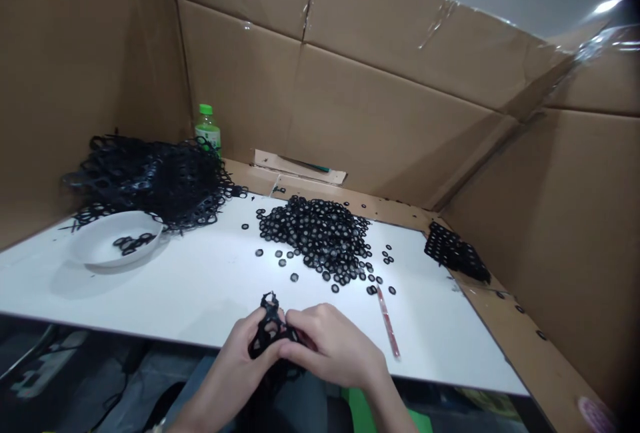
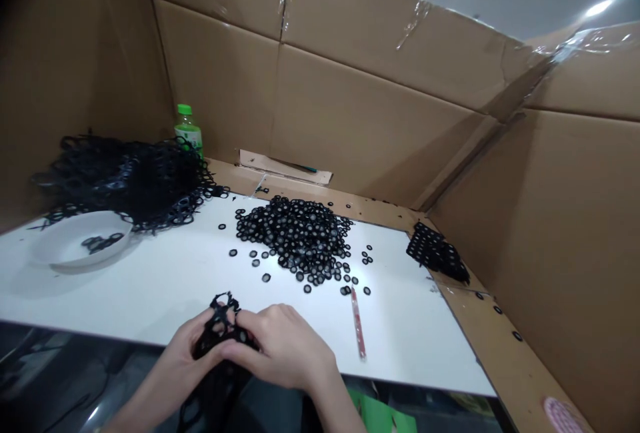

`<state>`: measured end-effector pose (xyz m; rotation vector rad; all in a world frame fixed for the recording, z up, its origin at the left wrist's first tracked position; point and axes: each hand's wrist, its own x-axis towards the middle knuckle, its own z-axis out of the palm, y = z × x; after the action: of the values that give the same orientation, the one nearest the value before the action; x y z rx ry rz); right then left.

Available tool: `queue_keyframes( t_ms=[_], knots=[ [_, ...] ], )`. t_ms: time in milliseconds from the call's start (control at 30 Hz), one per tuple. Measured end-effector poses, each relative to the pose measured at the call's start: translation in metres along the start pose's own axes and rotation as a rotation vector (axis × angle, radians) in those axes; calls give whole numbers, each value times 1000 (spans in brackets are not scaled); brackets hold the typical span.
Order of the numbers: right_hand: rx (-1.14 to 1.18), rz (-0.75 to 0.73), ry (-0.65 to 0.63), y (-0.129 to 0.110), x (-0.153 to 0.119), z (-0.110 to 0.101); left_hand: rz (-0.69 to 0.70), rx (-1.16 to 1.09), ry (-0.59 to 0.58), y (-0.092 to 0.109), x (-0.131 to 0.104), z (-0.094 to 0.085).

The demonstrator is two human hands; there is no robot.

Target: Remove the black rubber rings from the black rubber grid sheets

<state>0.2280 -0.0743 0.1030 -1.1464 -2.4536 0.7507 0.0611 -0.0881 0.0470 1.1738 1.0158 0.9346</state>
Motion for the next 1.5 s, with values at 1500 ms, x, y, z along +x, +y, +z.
queue_keyframes(
  t_ms=[1500],
  knots=[
    [177, -17, 8, 26, -8, -20, 34, -129, 22, 13, -4, 10]
  ],
)
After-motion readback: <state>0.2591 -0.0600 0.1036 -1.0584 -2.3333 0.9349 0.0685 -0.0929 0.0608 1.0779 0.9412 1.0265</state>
